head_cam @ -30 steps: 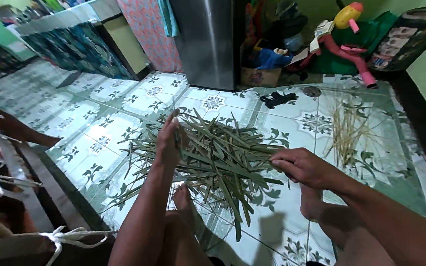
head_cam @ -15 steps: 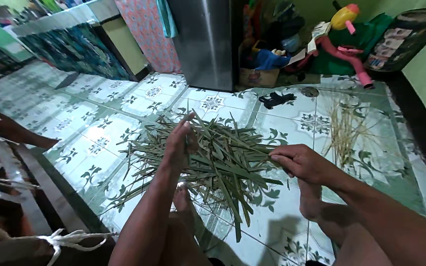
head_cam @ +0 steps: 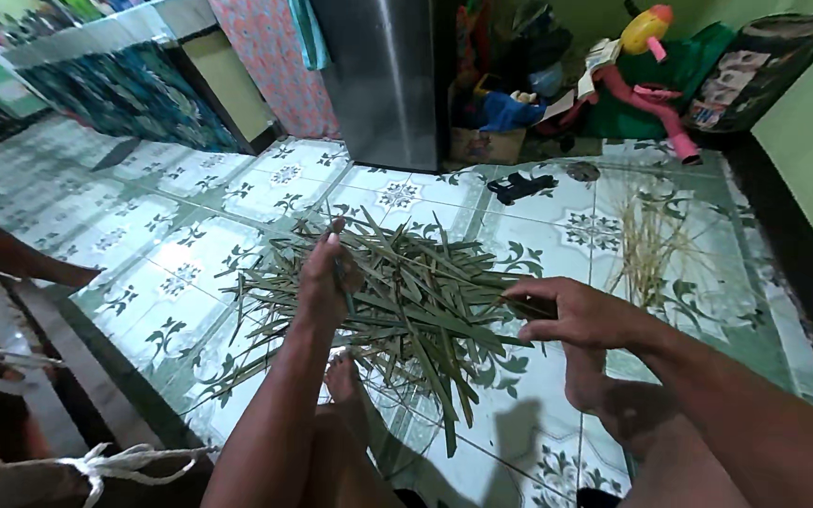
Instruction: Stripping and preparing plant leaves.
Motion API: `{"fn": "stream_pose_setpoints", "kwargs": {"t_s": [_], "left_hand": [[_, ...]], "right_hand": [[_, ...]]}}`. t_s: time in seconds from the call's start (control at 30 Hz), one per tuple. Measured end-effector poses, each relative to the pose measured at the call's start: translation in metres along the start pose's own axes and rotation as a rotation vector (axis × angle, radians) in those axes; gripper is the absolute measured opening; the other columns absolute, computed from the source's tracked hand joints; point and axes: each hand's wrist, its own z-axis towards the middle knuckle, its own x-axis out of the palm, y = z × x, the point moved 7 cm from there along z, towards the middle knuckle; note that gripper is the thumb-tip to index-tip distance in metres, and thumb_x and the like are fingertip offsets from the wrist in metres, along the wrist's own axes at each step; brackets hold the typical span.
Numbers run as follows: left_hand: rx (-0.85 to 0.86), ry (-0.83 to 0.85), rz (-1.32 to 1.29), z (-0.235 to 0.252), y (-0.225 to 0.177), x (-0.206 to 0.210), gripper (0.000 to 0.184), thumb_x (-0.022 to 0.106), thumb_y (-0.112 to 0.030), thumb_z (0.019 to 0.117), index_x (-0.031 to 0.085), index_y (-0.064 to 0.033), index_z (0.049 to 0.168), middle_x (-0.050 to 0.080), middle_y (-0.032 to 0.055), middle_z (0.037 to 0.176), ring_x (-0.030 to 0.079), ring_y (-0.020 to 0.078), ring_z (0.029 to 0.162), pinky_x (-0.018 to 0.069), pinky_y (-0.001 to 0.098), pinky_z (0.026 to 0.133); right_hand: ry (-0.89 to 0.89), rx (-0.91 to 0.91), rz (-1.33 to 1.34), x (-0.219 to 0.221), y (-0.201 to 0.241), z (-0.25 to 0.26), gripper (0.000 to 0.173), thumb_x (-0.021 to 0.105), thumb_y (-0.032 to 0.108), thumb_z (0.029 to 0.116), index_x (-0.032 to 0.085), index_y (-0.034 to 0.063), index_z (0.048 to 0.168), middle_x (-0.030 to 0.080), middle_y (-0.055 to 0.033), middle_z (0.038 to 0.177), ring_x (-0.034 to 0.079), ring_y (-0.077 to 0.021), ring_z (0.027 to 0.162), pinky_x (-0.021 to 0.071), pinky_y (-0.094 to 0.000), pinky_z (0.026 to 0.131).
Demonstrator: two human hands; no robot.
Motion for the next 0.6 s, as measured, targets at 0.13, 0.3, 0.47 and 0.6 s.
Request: {"fn": "stream_pose_setpoints", "kwargs": {"t_s": [0.13,0.3,0.47,0.6], "left_hand": [[-0.068,0.115,0.114,-0.009,0.022,0.030,0.040,0.043,-0.033,0.1075,0.050,-0.0199,0.145,0.050,-0.0051,0.063,0.047,0.0046,0.045,0.0459,0.0205,0.044],[-0.232,0.479,0.358,-0.051,0.059,0.112,0.039,0.049,-0.015,0.1050,0.053,-0.0081,0.144,0.056,-0.0063,0.073,0.048,0.0020,0.054,0.0422,0.0182,0.048],[-0.195,0.330,0.216,-0.035,0.044,0.098,0.041,0.047,-0.017,0.1054,0.052,-0.0048,0.144,0.054,-0.0042,0.066,0.048,0.0036,0.050,0.0436,0.0194,0.048],[-0.221,0.379,0.268,-0.043,0.049,0.101,0.041,0.048,-0.016,0.1053,0.050,-0.0055,0.145,0.054,-0.0051,0.068,0.048,0.0032,0.051,0.0426,0.0189,0.047]], "right_hand": [[0.010,0.029,0.069,0.014,0.010,0.009,0.030,0.054,0.020,0.1045,0.067,0.0032,0.126,0.066,-0.0009,0.084,0.057,-0.0030,0.062,0.0503,-0.0206,0.057],[0.041,0.144,0.588,0.029,0.021,0.022,0.028,0.040,0.017,0.1087,0.054,0.0061,0.130,0.070,-0.0014,0.086,0.056,-0.0046,0.051,0.0465,-0.0187,0.044],[0.025,0.095,0.601,0.023,0.025,0.021,0.027,0.038,0.017,0.1092,0.056,0.0070,0.126,0.069,0.0005,0.085,0.053,-0.0022,0.049,0.0441,-0.0164,0.043],[-0.008,0.078,0.526,0.025,0.025,0.021,0.025,0.041,0.017,0.1091,0.059,0.0052,0.122,0.067,0.0013,0.081,0.052,-0.0021,0.049,0.0437,-0.0166,0.044]]}}
